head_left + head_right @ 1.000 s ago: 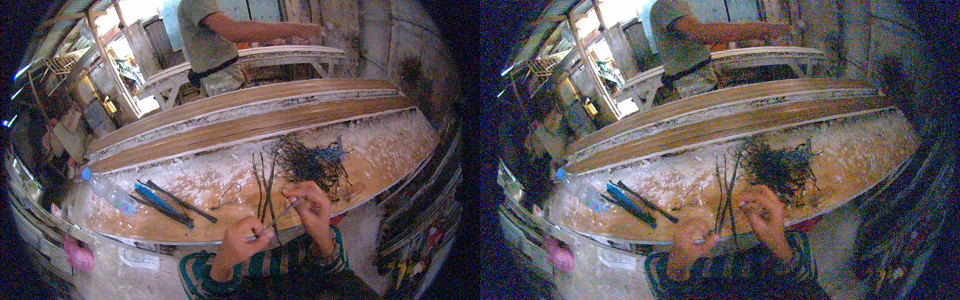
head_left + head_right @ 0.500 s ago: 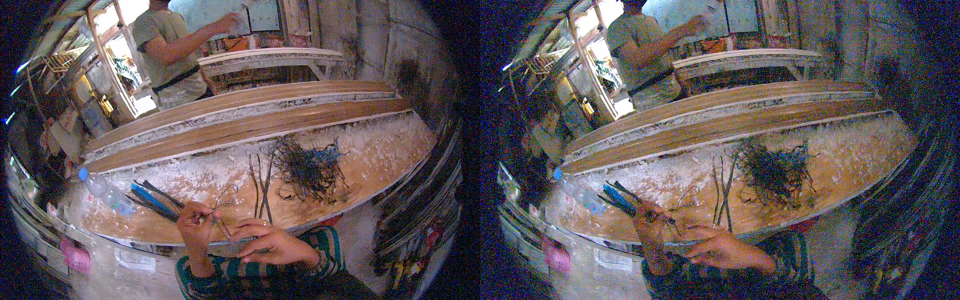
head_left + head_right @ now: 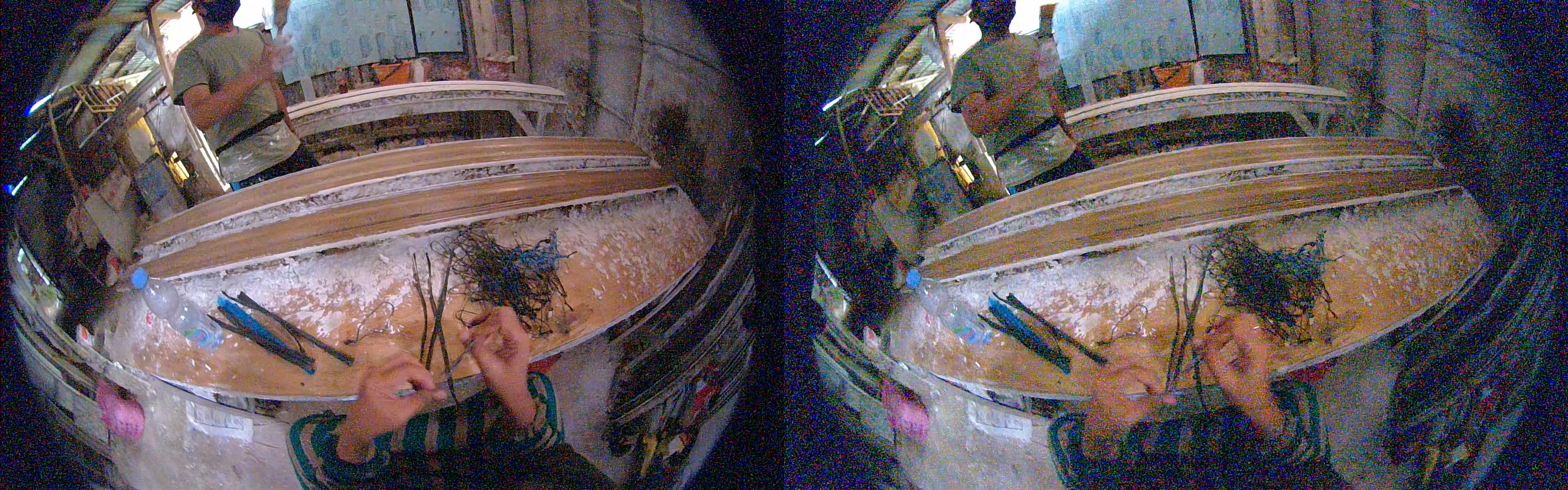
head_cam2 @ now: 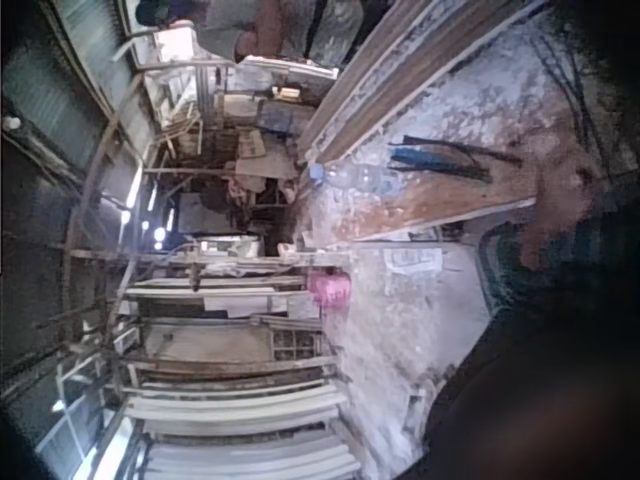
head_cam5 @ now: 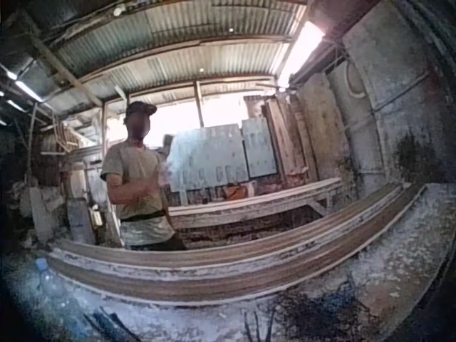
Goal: The person strips the outer insulation from several black cables by hand, peeling back the sheath to expose the inner wires. The stripped pieces are placed on the workbench while the person continues with additional cables.
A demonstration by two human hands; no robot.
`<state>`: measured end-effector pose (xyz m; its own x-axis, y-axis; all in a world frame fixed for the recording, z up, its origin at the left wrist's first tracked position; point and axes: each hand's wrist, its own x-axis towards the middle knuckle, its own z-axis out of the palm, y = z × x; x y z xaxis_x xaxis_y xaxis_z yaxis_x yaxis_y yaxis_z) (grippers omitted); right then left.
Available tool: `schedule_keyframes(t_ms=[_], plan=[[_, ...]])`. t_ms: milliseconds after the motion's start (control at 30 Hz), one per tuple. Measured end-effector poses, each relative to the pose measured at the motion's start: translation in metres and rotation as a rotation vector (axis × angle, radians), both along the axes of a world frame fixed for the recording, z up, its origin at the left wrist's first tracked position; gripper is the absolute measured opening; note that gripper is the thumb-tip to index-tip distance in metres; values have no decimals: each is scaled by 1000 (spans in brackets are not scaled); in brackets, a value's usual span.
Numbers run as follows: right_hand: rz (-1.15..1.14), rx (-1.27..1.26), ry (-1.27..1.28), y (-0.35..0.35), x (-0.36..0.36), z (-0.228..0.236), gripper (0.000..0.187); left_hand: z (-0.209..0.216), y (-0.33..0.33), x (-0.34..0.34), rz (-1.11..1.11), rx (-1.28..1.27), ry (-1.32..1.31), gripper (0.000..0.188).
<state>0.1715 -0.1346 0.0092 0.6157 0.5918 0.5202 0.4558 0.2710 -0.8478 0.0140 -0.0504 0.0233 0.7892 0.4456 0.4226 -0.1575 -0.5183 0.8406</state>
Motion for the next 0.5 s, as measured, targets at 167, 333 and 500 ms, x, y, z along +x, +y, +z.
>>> schedule_keyframes(t_ms=[167, 333, 500], plan=[[-262, 71, -256, -4, 13, 11, 13, -11, -34, 26, -159, -14, 18, 15], [-241, 29, -238, -12, 18, 15, 19, -16, -34, 26, -94, 11, 2, 21], [-85, -32, -160, -9, 11, 9, 12, -18, -9, 8, 189, 22, -51, 19]])
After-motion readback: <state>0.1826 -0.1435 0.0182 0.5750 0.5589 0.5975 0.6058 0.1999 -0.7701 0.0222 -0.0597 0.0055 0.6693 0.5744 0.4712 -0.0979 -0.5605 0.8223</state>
